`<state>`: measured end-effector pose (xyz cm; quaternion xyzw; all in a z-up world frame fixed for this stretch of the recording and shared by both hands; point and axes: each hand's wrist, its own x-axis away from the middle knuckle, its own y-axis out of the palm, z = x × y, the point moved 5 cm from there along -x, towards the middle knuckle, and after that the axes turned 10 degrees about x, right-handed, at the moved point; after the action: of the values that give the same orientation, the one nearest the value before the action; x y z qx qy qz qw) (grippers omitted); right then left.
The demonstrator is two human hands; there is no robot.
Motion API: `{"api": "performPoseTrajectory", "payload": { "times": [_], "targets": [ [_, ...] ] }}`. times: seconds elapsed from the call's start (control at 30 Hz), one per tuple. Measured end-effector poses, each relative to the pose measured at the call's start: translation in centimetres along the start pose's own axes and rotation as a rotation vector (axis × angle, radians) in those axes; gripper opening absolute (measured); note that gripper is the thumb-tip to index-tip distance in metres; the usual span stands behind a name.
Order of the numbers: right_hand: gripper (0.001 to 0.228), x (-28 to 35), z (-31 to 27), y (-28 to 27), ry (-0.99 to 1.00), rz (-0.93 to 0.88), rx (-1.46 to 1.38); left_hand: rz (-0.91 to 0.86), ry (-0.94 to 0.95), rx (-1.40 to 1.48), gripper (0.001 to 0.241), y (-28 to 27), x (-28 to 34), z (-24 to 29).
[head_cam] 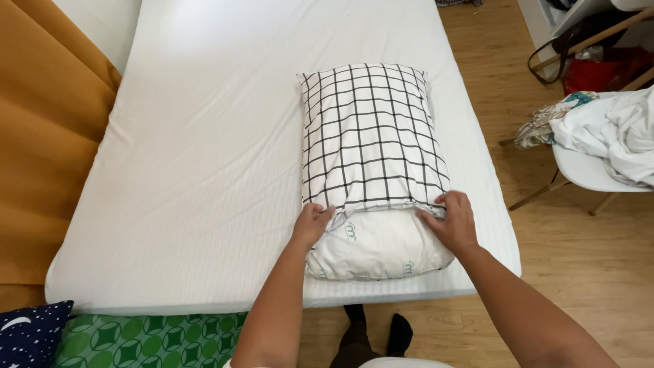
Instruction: The person folds a pile of mixed bedding items, including a yellow blanket and patterned sheets, on a white chair. They then move to a bed to fold a dark blue pillowcase with a moon and star pattern and a white pillowcase with a black grid pattern.
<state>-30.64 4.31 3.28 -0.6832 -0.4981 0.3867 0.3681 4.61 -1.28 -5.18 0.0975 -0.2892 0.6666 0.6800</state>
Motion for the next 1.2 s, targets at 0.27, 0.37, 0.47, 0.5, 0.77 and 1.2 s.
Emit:
{"api": "performPoseTrajectory", "payload": {
  "times": [0.27, 0.37, 0.47, 0.5, 0.77, 1.2],
  "targets": [
    [0.031, 3.8, 13.2, 6.0, 0.610, -0.167, -0.211, 0.191, 0.246, -0.172, 0.041, -2.8, 2.5, -8.5],
    [0.036, 3.1, 13.8, 8.5, 0.882, -0.241, -0.792, 0.129, -0.099, 0.373, 0.040, -2.3, -2.1, -13.3],
    [0.033, -2.7, 12.4, 8.4, 0.845, -0.237, -1.150, 0.073, -0.270, 0.862, 0.043, -2.6, -3.0, -7.7],
    [0.032, -5.6, 11.5, 8.2, 0.807, -0.269, -1.255, 0.052, -0.306, 1.052, 0.043, -3.1, -2.9, -4.0],
    [0.035, -22.2, -3.8, -15.3, 0.452, -0.150, -1.388, -0.216, 0.144, 1.321, 0.047, -10.0, 3.1, 26.7],
    [0.042, -24.9, -2.8, -17.2, 0.339, -0.177, -2.036, -0.605, 0.397, 1.544, 0.057, -10.0, -2.7, 37.6]
  ]
}}
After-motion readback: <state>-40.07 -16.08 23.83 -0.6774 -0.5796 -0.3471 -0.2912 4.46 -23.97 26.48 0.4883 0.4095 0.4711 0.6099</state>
